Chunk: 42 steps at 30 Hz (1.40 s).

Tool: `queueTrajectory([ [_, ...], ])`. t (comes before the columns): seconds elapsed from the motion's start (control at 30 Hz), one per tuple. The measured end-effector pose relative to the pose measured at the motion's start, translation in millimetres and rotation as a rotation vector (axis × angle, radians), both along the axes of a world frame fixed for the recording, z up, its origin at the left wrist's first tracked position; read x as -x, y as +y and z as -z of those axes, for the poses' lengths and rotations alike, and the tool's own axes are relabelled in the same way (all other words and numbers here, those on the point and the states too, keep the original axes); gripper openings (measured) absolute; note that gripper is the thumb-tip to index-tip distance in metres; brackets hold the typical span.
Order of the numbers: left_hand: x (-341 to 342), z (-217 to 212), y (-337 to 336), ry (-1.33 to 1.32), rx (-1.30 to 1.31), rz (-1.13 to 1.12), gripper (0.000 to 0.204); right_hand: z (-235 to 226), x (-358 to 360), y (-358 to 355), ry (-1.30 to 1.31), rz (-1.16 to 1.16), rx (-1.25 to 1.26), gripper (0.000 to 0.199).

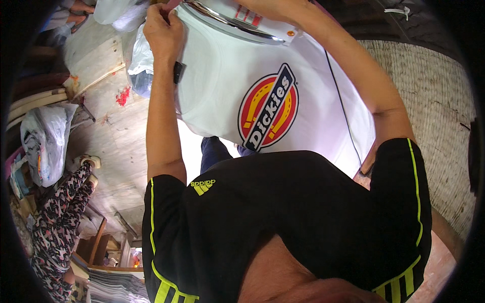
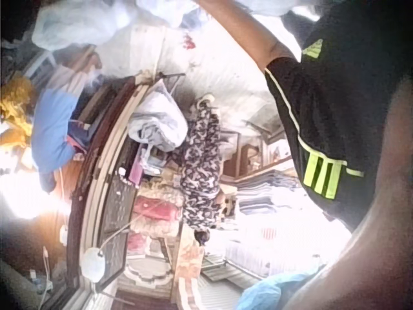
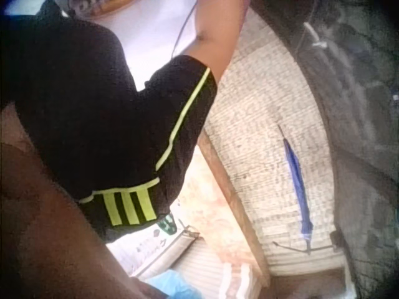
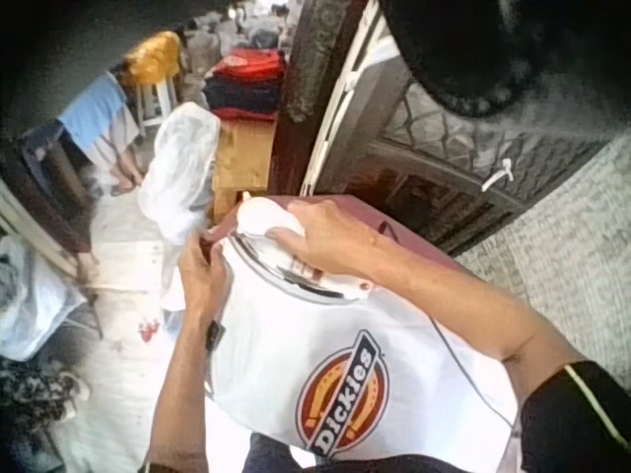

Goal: The person irons a white Dickies t-shirt on a maroon ironing board. They repeatedly smooth the fabric with their hands and use a steam iron to press the front, back, and sleeves, flipping the shirt over to treat both sides.

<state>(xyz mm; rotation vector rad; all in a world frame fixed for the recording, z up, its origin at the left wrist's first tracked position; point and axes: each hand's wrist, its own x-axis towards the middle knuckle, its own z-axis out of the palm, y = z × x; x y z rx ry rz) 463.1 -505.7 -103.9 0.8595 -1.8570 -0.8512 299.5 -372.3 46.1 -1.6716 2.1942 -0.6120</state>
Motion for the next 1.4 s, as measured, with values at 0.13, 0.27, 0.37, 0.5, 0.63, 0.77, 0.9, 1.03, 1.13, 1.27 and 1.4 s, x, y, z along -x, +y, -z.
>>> queueTrajectory([
  [0.13,7.7,-6.8,-9.5,-0.273,-0.116,0.117,0.049,-6.2,27.0,49.1,0.208,-0.106,-0.133,0.044],
  [0.27,28.5,-19.4,-12.5,-0.412,0.188,0.211,0.034,-11.2,56.4,92.9,0.238,-0.243,-0.14,0.039],
  [0.37,34.0,7.0,-28.9,-0.203,0.013,0.245,0.034,-14.7,75.5,112.2,0.161,-0.325,-0.134,0.037],
  [0.5,34.9,8.1,-17.0,0.036,-0.361,0.357,0.035,-9.1,79.0,109.0,0.119,-0.443,-0.1,0.036],
  [0.63,36.0,-4.9,-15.2,-0.12,-0.257,0.249,0.027,0.9,69.8,72.8,0.304,-0.602,0.064,0.039],
  [0.77,33.4,-3.8,-24.9,-0.333,-0.029,0.173,0.04,3.2,63.8,78.3,0.227,-0.475,0.011,0.043],
  [0.9,51.6,-20.6,-34.5,-0.394,-0.093,0.31,0.046,-4.7,63.3,97.1,0.244,-0.235,-0.035,0.042],
  [1.03,54.0,-13.2,-40.8,-0.319,-0.235,0.416,0.036,-4.8,38.0,84.6,0.18,0.028,-0.073,0.044],
  [1.13,46.2,-3.0,-57.1,-0.419,0.138,0.229,0.037,-15.1,10.4,55.4,0.119,0.141,-0.112,0.048],
  [1.27,29.6,-5.8,-41.1,-0.256,0.1,0.188,0.021,0.9,12.5,18.5,0.073,0.142,0.05,0.052],
  [1.4,21.1,16.6,-37.5,-0.054,0.106,0.233,0.025,-3.8,10.8,-10.0,0.054,0.138,0.026,0.053],
])
